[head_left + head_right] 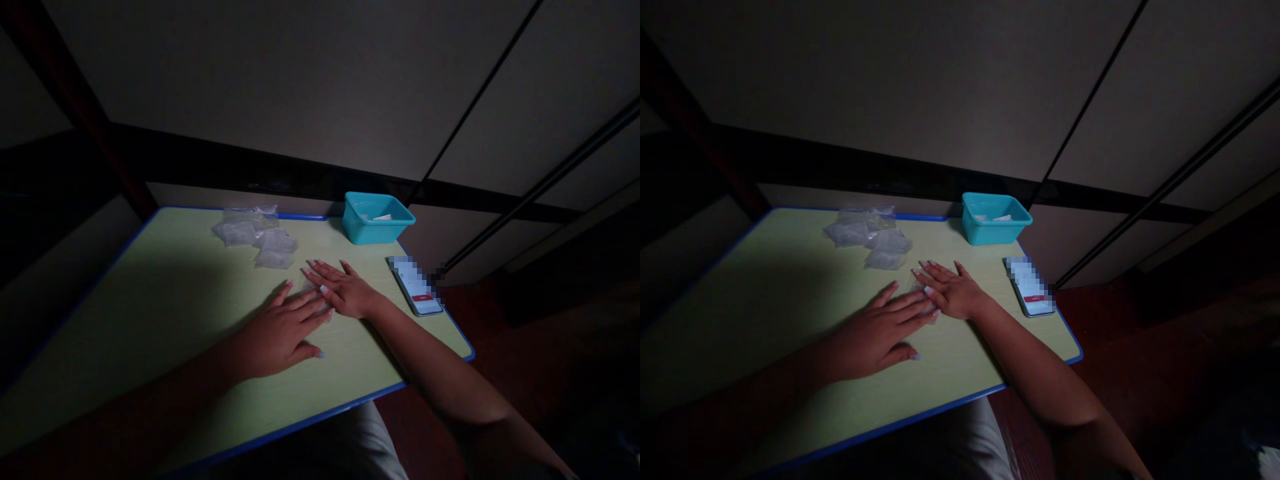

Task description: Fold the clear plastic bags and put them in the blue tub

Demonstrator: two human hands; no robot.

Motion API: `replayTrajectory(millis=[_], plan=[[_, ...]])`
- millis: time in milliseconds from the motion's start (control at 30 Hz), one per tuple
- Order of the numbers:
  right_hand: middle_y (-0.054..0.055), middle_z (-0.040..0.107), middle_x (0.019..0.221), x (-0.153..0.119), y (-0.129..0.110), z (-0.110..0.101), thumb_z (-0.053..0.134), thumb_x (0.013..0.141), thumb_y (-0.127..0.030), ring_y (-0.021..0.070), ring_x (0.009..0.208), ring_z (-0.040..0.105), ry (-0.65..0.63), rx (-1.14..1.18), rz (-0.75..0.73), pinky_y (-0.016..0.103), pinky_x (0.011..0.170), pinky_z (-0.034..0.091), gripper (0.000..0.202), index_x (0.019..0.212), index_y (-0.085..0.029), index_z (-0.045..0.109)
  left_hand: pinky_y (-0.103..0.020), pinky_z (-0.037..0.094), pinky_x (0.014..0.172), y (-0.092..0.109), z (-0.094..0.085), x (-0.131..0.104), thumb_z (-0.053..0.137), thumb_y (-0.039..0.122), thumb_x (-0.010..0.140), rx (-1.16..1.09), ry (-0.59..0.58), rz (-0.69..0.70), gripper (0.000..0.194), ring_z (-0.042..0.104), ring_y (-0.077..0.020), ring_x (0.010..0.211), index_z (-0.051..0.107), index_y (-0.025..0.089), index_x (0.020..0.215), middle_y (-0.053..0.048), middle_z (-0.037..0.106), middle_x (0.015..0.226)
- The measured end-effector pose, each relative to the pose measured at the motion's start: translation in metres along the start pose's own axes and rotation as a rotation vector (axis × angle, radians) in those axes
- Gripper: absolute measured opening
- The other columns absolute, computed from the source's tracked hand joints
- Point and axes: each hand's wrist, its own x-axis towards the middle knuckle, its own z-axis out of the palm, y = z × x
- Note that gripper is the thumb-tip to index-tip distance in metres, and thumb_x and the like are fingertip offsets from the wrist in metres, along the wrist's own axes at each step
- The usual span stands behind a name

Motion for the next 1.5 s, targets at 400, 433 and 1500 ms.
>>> replayTrajectory(millis=[400, 433, 1500], plan=[[0.0, 0.013, 0.156, 0.0, 0.0, 0.0, 0.02, 0.1, -0.037, 0.0171, 0.143, 0.012, 0.005, -0.007, 0.0, 0.054, 0.111, 0.005, 0.05, 0.149, -0.031, 0.014, -0.05, 0.008, 0.114, 0.008, -0.004, -0.007, 0.042, 0.057, 0.091, -0.026, -0.099, -0.018, 0.063, 0.023, -0.0237, 0.141, 0.032, 0.025, 0.144, -0.008, 0.025, 0.152], [0.0, 0.013, 0.156, 0.0, -0.001, 0.0, 0.02, 0.1, -0.038, 0.0171, 0.143, 0.012, 0.004, -0.006, 0.0, 0.054, 0.111, 0.005, 0.05, 0.149, -0.031, 0.014, -0.05, 0.01, 0.114, 0.009, -0.004, -0.007, 0.042, 0.057, 0.091, -0.024, -0.101, -0.03, 0.062, 0.022, -0.0241, 0.141, 0.033, 0.025, 0.144, -0.008, 0.026, 0.152], [0.002, 0.025, 0.153, -0.007, -0.009, 0.005, 0.012, 0.1, -0.042, 0.0154, 0.142, 0.015, -0.008, 0.159, -0.202, 0.05, 0.11, -0.012, 0.051, 0.149, -0.027, 0.016, -0.06, 0.016, 0.109, 0.031, 0.008, -0.019, 0.039, 0.059, 0.091, -0.057, 0.062, -0.165, 0.06, 0.027, -0.0327, 0.138, 0.038, 0.026, 0.142, -0.005, 0.036, 0.148]])
